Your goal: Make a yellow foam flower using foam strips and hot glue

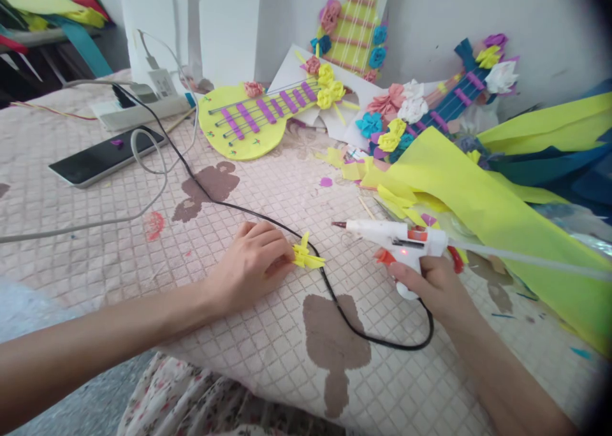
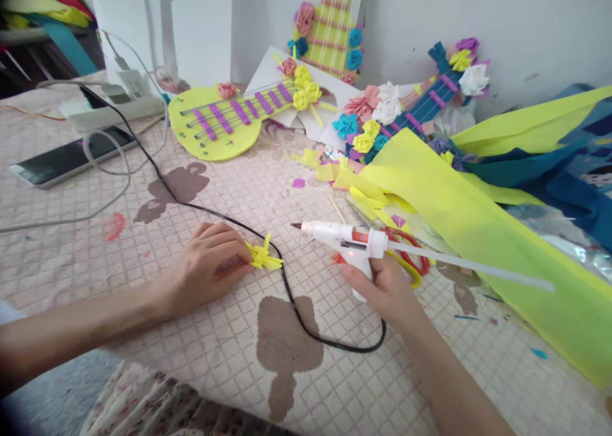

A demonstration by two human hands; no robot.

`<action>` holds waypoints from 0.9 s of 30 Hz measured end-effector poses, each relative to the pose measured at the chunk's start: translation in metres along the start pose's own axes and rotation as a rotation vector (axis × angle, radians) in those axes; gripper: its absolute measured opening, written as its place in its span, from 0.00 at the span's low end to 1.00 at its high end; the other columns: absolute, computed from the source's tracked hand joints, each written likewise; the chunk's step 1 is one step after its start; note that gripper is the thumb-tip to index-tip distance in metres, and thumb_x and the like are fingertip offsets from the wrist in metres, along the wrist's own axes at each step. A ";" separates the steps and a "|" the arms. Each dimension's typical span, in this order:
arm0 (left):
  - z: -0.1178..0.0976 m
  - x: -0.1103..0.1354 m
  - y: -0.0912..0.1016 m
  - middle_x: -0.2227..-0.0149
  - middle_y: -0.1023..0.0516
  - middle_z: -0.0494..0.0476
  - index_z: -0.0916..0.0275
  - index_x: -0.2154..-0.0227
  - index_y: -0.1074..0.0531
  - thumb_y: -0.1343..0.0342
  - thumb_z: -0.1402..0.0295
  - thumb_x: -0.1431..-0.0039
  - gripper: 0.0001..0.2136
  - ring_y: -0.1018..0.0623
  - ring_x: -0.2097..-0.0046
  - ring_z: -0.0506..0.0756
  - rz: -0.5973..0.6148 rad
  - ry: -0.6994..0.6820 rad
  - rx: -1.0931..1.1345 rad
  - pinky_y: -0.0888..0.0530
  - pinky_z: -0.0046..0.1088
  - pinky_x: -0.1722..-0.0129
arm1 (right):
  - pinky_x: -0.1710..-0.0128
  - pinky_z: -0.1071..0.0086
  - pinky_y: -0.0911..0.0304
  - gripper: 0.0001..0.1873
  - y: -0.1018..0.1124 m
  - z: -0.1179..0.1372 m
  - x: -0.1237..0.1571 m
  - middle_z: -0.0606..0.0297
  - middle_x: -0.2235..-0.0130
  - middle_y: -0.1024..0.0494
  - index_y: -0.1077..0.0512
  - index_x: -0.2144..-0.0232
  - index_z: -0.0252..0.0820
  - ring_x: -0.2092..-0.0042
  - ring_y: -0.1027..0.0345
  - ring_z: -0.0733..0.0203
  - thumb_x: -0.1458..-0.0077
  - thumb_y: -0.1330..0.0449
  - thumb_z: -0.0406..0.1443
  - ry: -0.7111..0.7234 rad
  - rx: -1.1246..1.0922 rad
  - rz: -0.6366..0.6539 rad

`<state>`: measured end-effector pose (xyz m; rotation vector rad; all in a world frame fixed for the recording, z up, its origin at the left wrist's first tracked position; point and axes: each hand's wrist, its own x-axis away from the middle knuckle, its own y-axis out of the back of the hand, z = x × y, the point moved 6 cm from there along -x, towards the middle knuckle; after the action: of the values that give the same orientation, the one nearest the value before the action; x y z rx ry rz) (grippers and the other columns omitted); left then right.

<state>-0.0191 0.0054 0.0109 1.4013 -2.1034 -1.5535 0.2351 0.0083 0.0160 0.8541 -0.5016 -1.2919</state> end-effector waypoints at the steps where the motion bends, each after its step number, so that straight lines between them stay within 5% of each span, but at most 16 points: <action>1: 0.000 0.000 0.000 0.68 0.25 0.52 0.62 0.70 0.30 0.46 0.72 0.41 0.03 0.31 0.61 0.53 -0.004 0.001 -0.001 0.38 0.34 0.59 | 0.70 0.64 0.34 0.13 0.001 -0.001 -0.002 0.62 0.69 0.22 0.27 0.67 0.43 0.67 0.29 0.54 0.45 0.45 0.44 -0.015 0.028 -0.067; 6: 0.000 -0.001 -0.001 0.69 0.26 0.52 0.62 0.71 0.30 0.46 0.73 0.42 0.03 0.31 0.62 0.53 -0.027 -0.006 -0.009 0.38 0.33 0.61 | 0.67 0.62 0.35 0.14 -0.007 -0.002 -0.008 0.61 0.71 0.24 0.30 0.66 0.40 0.68 0.31 0.55 0.43 0.47 0.45 -0.039 0.159 -0.286; 14: 0.002 -0.002 -0.001 0.68 0.26 0.52 0.62 0.71 0.30 0.46 0.71 0.41 0.03 0.31 0.62 0.53 -0.033 -0.003 -0.010 0.38 0.34 0.60 | 0.58 0.55 0.36 0.23 -0.007 -0.009 -0.006 0.52 0.55 0.26 0.34 0.52 0.38 0.55 0.32 0.48 0.45 0.46 0.47 -0.046 0.217 -0.185; 20: 0.000 -0.003 0.000 0.68 0.25 0.52 0.62 0.71 0.30 0.46 0.72 0.42 0.03 0.30 0.63 0.53 -0.028 -0.017 -0.017 0.38 0.33 0.62 | 0.65 0.61 0.34 0.23 0.001 -0.011 0.004 0.56 0.59 0.25 0.35 0.51 0.40 0.62 0.30 0.54 0.44 0.46 0.47 -0.124 0.167 -0.038; 23: -0.001 -0.003 0.000 0.68 0.25 0.52 0.62 0.71 0.31 0.46 0.72 0.42 0.03 0.30 0.62 0.54 -0.027 -0.018 -0.012 0.38 0.33 0.62 | 0.68 0.62 0.36 0.19 0.012 -0.013 0.010 0.57 0.61 0.24 0.33 0.56 0.41 0.64 0.30 0.53 0.42 0.49 0.47 -0.145 0.282 -0.073; 27: 0.001 -0.002 -0.001 0.69 0.26 0.51 0.62 0.72 0.31 0.46 0.72 0.42 0.03 0.31 0.62 0.54 -0.022 -0.002 -0.006 0.38 0.33 0.61 | 0.79 0.68 0.51 0.18 0.030 -0.009 0.024 0.64 0.79 0.32 0.34 0.75 0.44 0.78 0.38 0.58 0.41 0.52 0.48 -0.190 0.585 -0.190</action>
<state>-0.0178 0.0074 0.0101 1.4261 -2.0900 -1.5689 0.2662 -0.0108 0.0308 1.2912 -0.9985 -1.4301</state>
